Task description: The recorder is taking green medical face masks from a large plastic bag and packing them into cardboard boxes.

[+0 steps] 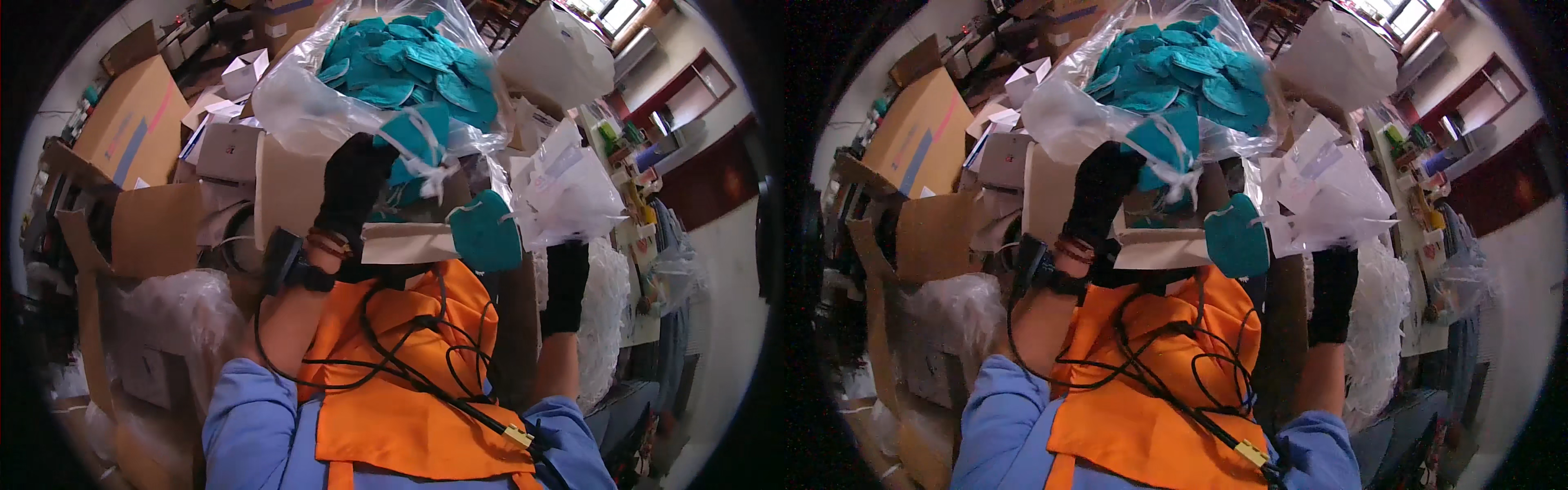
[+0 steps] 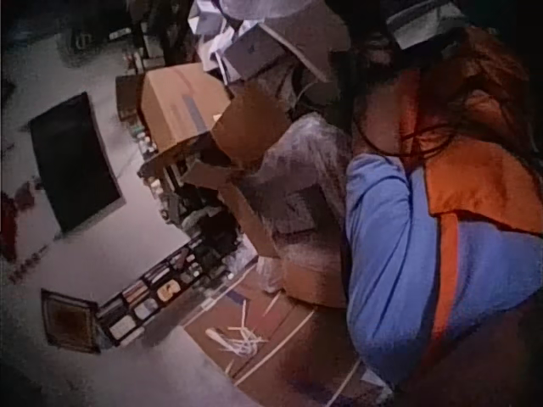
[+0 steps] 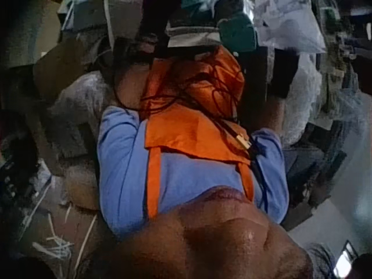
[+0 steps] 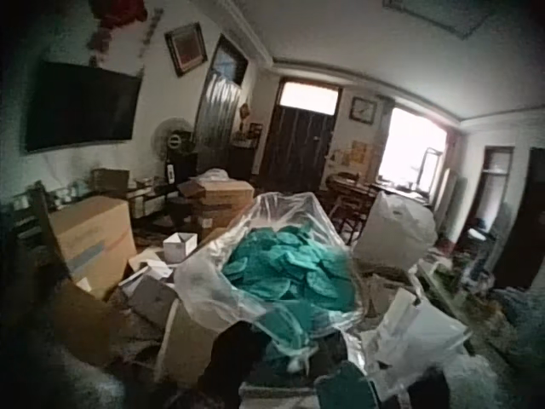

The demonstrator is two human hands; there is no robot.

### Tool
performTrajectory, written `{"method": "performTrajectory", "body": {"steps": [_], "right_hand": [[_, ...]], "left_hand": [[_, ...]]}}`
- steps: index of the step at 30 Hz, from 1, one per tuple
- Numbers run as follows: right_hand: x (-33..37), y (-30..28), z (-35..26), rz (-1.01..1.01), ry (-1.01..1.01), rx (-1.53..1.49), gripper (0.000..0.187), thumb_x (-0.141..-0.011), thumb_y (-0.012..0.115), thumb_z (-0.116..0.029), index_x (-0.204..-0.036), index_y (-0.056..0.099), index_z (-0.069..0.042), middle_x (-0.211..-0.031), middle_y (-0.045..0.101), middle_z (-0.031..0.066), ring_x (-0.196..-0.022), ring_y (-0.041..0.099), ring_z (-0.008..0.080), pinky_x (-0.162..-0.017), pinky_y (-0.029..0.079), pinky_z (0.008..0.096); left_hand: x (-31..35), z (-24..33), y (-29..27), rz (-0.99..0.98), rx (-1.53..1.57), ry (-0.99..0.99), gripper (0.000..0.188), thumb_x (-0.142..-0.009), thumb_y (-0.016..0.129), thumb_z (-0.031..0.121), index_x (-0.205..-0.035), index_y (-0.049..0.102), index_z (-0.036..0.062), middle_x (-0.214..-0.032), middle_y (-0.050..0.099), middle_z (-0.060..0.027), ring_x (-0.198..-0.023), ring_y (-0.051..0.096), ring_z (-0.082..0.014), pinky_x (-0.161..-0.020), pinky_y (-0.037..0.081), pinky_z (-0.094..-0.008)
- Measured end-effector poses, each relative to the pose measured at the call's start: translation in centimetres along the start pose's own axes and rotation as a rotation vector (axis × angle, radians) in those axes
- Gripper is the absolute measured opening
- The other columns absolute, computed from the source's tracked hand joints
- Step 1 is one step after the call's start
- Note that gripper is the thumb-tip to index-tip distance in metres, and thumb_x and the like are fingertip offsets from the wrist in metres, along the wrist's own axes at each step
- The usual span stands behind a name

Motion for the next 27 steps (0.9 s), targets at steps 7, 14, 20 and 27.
{"method": "performTrajectory", "body": {"steps": [7,14,20,27], "right_hand": [[-1.8,0.2,3.8,-0.071,0.025,-0.134,0.05,-0.095,0.052,-0.009,-0.141,0.034,0.002,-0.14,0.042,0.016,-0.127,0.044,0.0252,-0.107,0.038,0.0375],[-2.3,3.2,3.5,-0.078,0.173,-0.751,0.048,-0.095,0.055,-0.015,-0.136,0.04,0.003,-0.134,0.048,0.0154,-0.121,0.048,0.0232,-0.102,0.041,0.0354],[-1.8,3.2,-0.5,0.063,0.216,-0.264,0.041,-0.095,0.051,-0.011,-0.133,0.045,0.002,-0.126,0.054,0.0162,-0.112,0.053,0.0213,-0.094,0.046,0.0333],[-1.0,-8.1,9.5,0.153,0.098,-0.107,0.033,-0.098,0.048,-0.021,-0.123,0.052,0.0,-0.099,0.057,0.0089,-0.085,0.052,0.0197,-0.074,0.047,0.0318]], "left_hand": [[2.5,-1.3,1.6,-0.063,-0.391,0.165,0.035,-0.079,0.066,0.032,-0.104,0.061,0.008,-0.092,0.065,-0.015,-0.09,0.063,-0.0343,-0.075,0.051,-0.0448],[5.9,4.2,2.8,-0.271,0.591,0.331,0.056,-0.075,0.077,0.037,-0.115,0.055,0.0047,-0.114,0.057,-0.0173,-0.106,0.057,-0.0287,-0.089,0.046,-0.0391],[5.6,2.7,3.5,-0.727,0.936,-0.169,0.04,-0.082,0.071,0.019,-0.118,0.058,0.0051,-0.11,0.063,-0.008,-0.103,0.06,-0.0247,-0.091,0.048,-0.0374],[1.6,1.7,-3.0,-0.341,0.779,-0.135,0.039,-0.088,0.062,0.026,-0.12,0.058,0.0034,-0.109,0.063,-0.0063,-0.1,0.058,-0.0181,-0.089,0.046,-0.0344]]}}
Point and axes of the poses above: each hand's wrist, its own x-axis away from the middle knuckle, its own y-axis out of the palm, z = x × y, the point moved 2 cm from there along -x, towards the middle knuckle
